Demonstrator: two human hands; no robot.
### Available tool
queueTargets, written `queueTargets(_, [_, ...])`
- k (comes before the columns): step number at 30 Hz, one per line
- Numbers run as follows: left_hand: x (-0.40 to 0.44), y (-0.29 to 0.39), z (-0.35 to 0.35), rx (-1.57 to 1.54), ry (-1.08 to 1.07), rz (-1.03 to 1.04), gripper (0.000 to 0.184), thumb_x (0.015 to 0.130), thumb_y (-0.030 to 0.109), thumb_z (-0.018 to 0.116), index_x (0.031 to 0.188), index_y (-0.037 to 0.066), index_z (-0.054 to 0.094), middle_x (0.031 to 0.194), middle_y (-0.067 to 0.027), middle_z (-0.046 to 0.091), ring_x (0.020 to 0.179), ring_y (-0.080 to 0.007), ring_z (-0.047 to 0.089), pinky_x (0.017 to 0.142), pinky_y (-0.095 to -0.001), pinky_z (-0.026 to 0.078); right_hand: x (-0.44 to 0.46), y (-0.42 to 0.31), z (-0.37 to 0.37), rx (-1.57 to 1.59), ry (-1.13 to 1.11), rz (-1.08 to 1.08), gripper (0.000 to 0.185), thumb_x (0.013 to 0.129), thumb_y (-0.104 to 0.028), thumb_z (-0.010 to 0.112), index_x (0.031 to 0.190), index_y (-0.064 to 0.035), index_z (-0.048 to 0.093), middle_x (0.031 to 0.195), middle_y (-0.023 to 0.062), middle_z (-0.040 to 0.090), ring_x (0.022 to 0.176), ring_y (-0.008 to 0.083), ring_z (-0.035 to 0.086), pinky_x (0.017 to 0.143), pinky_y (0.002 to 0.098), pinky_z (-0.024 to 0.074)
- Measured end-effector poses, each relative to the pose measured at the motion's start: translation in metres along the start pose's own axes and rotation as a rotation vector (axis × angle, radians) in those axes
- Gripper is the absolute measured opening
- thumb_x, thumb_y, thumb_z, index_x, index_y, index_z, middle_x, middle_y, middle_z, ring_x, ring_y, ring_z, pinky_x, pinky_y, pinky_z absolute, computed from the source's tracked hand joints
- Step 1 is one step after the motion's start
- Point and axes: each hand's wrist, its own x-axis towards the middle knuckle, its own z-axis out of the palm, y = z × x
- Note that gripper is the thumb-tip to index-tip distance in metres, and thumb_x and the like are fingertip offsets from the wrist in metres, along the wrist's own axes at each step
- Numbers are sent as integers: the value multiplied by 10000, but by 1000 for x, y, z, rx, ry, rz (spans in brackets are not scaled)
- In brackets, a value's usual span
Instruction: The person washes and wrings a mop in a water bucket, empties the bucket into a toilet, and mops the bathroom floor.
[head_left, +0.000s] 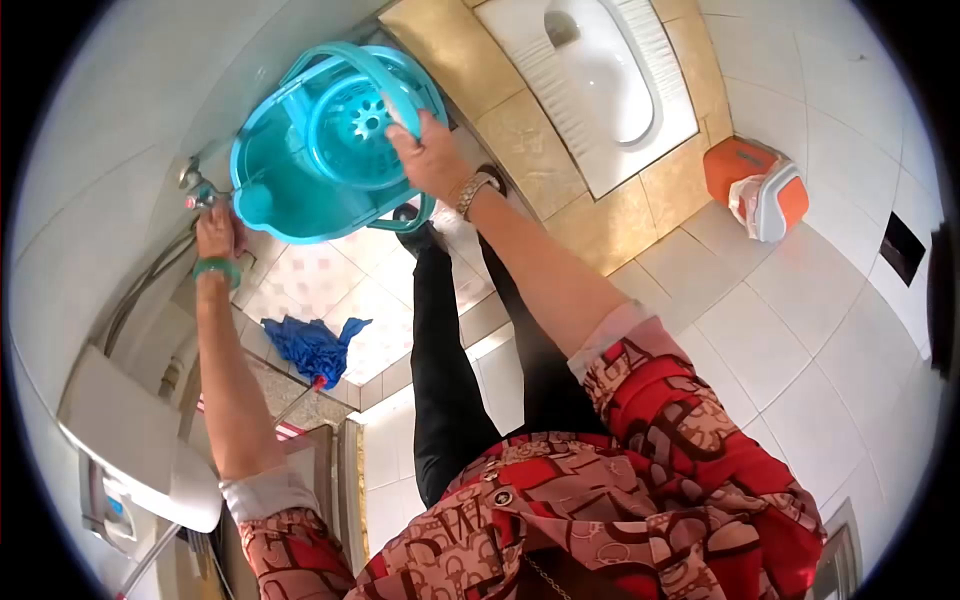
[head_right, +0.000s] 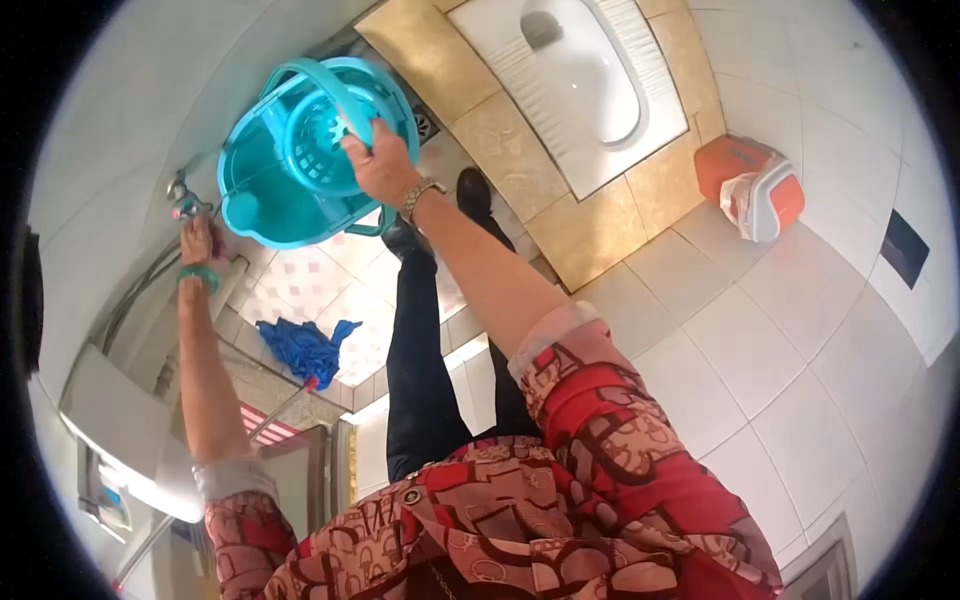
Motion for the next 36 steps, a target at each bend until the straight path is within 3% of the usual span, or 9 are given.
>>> queueTargets(5, [-11, 8, -7, 84, -57, -117, 427, 788, 495, 508, 801, 69, 535, 591, -49, 528, 401, -135, 467, 335, -264, 340, -11, -13, -2, -45, -43, 43, 360, 808, -294, 539, 957, 25, 461, 720, 215, 561, 659, 345, 573, 598, 375, 453])
queueTargets(7, [-40, 51, 35, -384, 521, -236, 445, 766, 497, 544, 809, 55, 513, 516, -25, 456, 381, -114, 423, 319, -221, 287, -18, -14, -1, 35, -43, -8, 360, 805, -300, 539, 944, 23, 463, 695, 195, 564, 620, 323, 572, 576, 374, 449])
queueTargets(10, [-81, 73, 93, -347, -9, -483, 809, 675, 704, 464, 1158, 54, 447, 914, -125, 589, 801, -195, 561, 731, -371, 410, -30, -18, 3, 59, -106, 129, 337, 801, -281, 533, 943, 18, 468, 726, 198, 567, 659, 311, 573, 600, 380, 440])
queueTargets(13, [-111, 127, 150, -589, -122, -88, 702, 760, 616, 448, 1139, 24, 448, 1023, -154, 559, 1000, -224, 492, 839, -404, 348, -58, -16, 10, 18, -172, 180, 335, 762, -231, 571, 959, 19, 469, 847, 220, 541, 803, 333, 547, 684, 388, 433])
queueTargets(17, [-111, 145, 161, -906, 9, -210, 428, 832, 463, 468, 868, 38, 485, 717, -91, 554, 686, -210, 566, 682, -346, 412, -97, -12, -4, -237, -171, -172, 382, 718, -169, 594, 1030, 13, 470, 994, 224, 467, 937, 339, 474, 779, 410, 410])
queueTargets(25, [-209, 190, 111, -739, -14, -139, 432, 855, 476, 412, 859, 46, 457, 595, -24, 400, 486, -130, 381, 456, -272, 325, -96, 26, -105, -191, 75, 405, 440, 855, -386, 411, 1077, -14, 489, 1076, 107, 497, 885, 256, 525, 753, 369, 428])
queueTargets(27, [-234, 216, 105, -698, -30, -136, 413, 866, 457, 404, 861, 48, 459, 587, -16, 389, 479, -120, 372, 446, -262, 318, -99, 15, -118, 306, 273, 720, 550, 830, -488, 406, 1132, -34, 476, 1096, 116, 505, 930, 279, 509, 793, 442, 410])
queueTargets(31, [-280, 254, 118, -593, -109, -75, 314, 877, 381, 444, 818, 73, 452, 533, 10, 360, 414, -78, 332, 371, -219, 282, -109, 3, -141, 454, 89, 729, 574, 821, -503, 385, 1118, -23, 487, 1047, 126, 533, 952, 241, 513, 752, 430, 446])
queueTargets(36, [-340, 298, 157, -658, -308, 63, 243, 892, 293, 448, 752, 95, 426, 504, 37, 358, 391, -51, 335, 344, -193, 266, -160, 29, -192, -93, 418, 618, 556, 810, -503, 443, 1027, 1, 528, 940, 112, 553, 829, 228, 541, 670, 401, 454])
